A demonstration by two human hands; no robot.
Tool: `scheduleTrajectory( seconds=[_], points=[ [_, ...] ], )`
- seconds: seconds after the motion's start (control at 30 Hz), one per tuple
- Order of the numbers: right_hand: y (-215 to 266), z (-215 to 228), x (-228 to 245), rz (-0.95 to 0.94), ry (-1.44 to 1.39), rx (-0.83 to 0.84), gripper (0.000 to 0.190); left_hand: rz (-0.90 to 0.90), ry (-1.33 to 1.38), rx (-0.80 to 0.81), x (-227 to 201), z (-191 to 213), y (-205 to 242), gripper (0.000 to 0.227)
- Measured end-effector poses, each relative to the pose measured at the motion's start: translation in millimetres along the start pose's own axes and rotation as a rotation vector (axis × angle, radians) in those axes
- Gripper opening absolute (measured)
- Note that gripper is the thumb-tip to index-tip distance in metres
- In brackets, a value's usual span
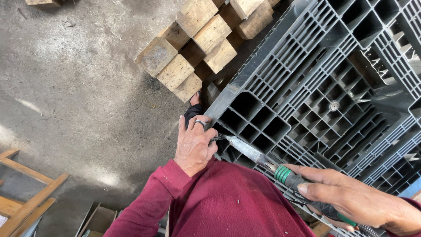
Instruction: The person uses a soldering iron to melt and fuse a small metal piece onto the edge of a gray plastic crate. They repeatedly apply heat to the junction, creating smoke, and adjust the metal piece with their fingers to ensure it adheres to the crate.
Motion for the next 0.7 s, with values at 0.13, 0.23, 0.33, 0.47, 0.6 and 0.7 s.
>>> scheduleTrajectory(
  seconds=[0.13, 0.23, 0.33, 0.47, 0.6, 0.7],
  points=[
    [-1, -4, 2, 0.025, 0.062, -0.003, 0.068, 0.026, 0.009, -0.007, 3, -2, 0, 0.02],
    [0, 0, -16, -0.109, 0.088, -0.044, 0.072, 0.043, 0.029, -0.021, 6, -3, 1, 0.02],
    [-2, 0, -22, -0.051, 0.125, -0.072, 0.071, 0.055, 0.041, -0.022, 8, -4, 3, 0.022],
    [2, 5, -53, -0.11, 0.182, -0.187, 0.065, 0.063, 0.059, -0.02, 9, -5, 4, 0.02],
    [8, -4, -41, 0.044, 0.705, -0.238, 0.071, 0.051, 0.032, -0.047, 7, -5, 6, 0.019],
    [0, -2, -33, -0.038, 0.712, -0.265, 0.078, 0.054, 0.034, -0.05, 9, -7, 6, 0.02]
  ],
)
Point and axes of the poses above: each hand's wrist, its own y-axis away from the middle knuckle, its own z-axis out of the back of the hand, x = y × z, the point moved 10 cm from there along -y, towards the middle knuckle, and after that the axes turned 12 degrees about x, right-handed, at the moved point
